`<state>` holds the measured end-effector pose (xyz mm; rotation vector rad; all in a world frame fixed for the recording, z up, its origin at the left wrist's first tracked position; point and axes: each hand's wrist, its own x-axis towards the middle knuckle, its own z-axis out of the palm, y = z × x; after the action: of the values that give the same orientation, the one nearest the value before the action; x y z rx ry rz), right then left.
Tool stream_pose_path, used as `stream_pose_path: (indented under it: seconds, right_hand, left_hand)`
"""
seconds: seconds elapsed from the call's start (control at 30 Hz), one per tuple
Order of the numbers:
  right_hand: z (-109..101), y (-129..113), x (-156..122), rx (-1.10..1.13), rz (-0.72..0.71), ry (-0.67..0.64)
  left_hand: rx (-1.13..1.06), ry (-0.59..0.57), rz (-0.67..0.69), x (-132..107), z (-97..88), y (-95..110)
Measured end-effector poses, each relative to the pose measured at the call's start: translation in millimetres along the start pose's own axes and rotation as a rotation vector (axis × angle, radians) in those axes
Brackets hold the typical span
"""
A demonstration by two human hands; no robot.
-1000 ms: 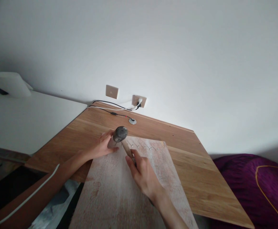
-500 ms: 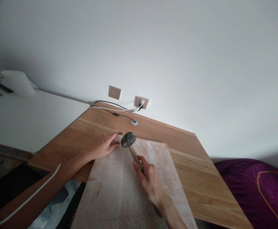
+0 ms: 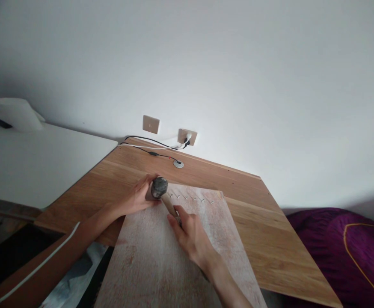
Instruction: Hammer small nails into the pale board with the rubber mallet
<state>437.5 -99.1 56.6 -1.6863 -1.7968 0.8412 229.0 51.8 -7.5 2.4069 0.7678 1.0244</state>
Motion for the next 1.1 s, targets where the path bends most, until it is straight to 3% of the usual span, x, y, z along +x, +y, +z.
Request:
stream_pose_path:
  seconds: [0.53,0.87,1.1]
  right_hand:
    - [-6,16,-20,0.014,0.151,0.049]
    - [-4,11,-4,-0.081,0.015,0.069]
    - [-13,14,-11,-0.044,0.14,0.111]
  left_hand:
    - [0.004,-0.059,-0.036,1,0.4,1]
    - [0.007,-0.069,-0.051,2,-2.9,4]
    - [0.018,-0.068,-0.049,2,-2.5,5]
